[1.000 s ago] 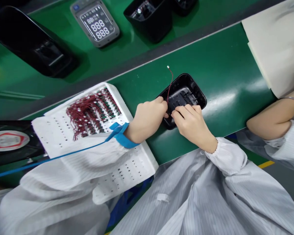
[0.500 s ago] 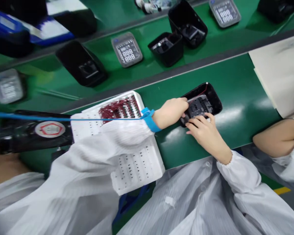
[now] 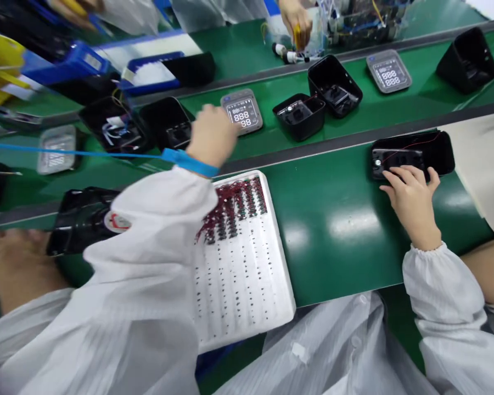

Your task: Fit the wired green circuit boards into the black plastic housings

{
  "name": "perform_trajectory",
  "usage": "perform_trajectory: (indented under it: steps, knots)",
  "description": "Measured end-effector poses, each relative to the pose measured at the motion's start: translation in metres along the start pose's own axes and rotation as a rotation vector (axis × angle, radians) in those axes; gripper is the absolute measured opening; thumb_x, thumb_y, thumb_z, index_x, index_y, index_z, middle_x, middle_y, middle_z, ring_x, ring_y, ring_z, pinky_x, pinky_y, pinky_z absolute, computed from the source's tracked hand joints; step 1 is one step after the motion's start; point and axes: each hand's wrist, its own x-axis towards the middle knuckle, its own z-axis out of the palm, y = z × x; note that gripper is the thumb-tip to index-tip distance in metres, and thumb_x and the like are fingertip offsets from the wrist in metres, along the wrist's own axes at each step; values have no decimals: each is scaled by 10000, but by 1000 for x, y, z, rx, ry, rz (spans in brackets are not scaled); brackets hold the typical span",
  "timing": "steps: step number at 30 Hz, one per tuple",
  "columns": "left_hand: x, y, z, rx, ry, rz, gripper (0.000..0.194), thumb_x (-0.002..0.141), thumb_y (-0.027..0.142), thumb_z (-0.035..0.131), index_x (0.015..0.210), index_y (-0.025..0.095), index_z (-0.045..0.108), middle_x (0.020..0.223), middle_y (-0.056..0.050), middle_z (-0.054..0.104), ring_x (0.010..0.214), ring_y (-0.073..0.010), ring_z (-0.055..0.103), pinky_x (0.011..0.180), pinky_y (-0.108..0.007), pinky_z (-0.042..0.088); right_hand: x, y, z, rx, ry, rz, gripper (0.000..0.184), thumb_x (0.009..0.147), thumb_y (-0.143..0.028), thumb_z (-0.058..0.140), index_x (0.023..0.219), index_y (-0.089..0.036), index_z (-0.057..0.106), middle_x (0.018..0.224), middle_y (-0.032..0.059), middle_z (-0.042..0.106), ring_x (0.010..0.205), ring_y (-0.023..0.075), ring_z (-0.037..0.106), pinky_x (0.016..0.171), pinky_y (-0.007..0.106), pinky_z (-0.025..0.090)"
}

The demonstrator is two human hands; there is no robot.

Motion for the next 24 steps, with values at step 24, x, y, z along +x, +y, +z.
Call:
perform_trajectory:
  steps: [24]
  knots:
    - [-171,-15,-35,32,219,352,352,1004,306,328,1000,176,655,1019,-177,655,972,-357,605,809,-567,491,-9,-119,-16,724,-135,119,590,1046,-608,300,1581,-360,289,1581,148,438,1289,258,582,906,428,563]
